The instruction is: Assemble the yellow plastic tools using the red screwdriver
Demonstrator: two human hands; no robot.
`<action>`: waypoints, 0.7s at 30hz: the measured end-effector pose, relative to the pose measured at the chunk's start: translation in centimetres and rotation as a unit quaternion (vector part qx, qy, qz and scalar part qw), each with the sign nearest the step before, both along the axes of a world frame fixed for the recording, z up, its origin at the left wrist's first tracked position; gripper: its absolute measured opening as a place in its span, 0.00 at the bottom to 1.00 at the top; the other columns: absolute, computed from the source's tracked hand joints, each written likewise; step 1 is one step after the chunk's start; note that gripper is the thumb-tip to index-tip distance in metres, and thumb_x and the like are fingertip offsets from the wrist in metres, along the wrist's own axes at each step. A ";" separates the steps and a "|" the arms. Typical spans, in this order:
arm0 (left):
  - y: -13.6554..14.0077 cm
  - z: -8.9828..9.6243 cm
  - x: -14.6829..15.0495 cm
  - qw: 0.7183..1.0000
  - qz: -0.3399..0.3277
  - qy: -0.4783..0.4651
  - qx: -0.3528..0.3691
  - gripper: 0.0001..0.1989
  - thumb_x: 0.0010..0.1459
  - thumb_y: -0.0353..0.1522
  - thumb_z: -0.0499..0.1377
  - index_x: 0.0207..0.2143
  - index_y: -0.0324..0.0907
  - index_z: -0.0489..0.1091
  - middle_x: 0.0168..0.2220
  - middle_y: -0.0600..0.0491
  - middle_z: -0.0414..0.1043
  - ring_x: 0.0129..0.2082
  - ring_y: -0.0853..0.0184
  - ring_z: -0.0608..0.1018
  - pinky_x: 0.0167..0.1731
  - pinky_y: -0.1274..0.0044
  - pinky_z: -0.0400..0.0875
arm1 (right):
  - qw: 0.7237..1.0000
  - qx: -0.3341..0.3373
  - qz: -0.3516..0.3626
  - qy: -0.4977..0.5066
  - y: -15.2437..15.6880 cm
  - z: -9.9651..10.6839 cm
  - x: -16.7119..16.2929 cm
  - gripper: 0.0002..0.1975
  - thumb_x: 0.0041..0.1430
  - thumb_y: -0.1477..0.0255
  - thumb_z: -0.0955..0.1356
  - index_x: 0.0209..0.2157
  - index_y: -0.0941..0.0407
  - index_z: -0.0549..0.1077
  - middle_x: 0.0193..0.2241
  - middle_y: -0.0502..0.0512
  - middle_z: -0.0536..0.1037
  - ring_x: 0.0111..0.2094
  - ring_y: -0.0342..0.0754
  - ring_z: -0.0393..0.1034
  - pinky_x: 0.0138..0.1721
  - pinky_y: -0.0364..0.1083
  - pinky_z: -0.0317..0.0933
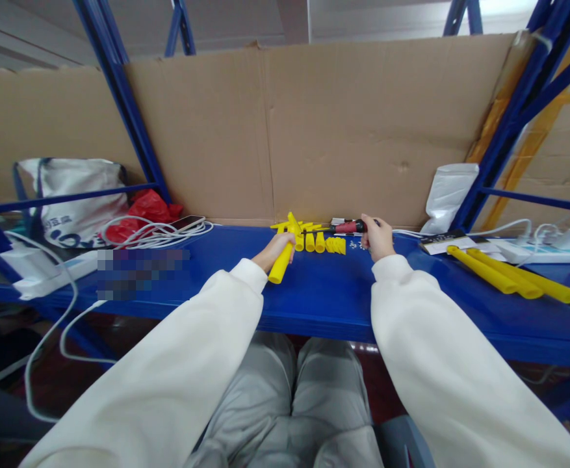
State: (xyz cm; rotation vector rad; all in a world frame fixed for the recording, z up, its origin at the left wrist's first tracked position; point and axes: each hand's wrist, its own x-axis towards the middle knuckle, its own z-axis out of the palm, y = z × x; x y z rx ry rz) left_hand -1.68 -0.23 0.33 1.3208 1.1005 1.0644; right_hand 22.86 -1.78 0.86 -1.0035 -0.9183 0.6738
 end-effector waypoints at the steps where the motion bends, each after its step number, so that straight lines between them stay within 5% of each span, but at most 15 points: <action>1: -0.1 0.1 0.0 1.000 -0.003 0.004 -0.001 0.06 0.49 0.26 0.54 0.24 0.46 0.62 0.13 0.56 0.60 0.13 0.67 0.66 0.17 0.77 0.60 | 1.000 -0.013 -0.009 0.009 0.0 0.1 0.0 0.18 0.55 0.64 0.77 0.27 0.51 0.64 0.12 0.40 0.57 0.12 0.40 0.52 0.11 0.40 0.46; 11: -0.3 0.3 -0.1 0.999 -0.027 0.025 0.005 0.05 0.50 0.26 0.55 0.25 0.45 0.63 0.14 0.55 0.62 0.14 0.67 0.67 0.20 0.76 0.62 | 0.997 -0.019 -0.059 0.044 0.2 0.5 0.5 0.17 0.60 0.64 0.73 0.28 0.50 0.60 0.14 0.40 0.55 0.13 0.40 0.52 0.11 0.39 0.45; 21: -0.9 0.8 0.0 1.000 -0.027 0.009 -0.005 0.06 0.49 0.26 0.55 0.25 0.46 0.62 0.14 0.57 0.61 0.13 0.68 0.67 0.16 0.78 0.61 | 0.997 -0.060 -0.010 -0.044 -0.1 -0.2 -1.1 0.19 0.57 0.64 0.76 0.25 0.51 0.63 0.11 0.41 0.58 0.11 0.39 0.52 0.10 0.39 0.43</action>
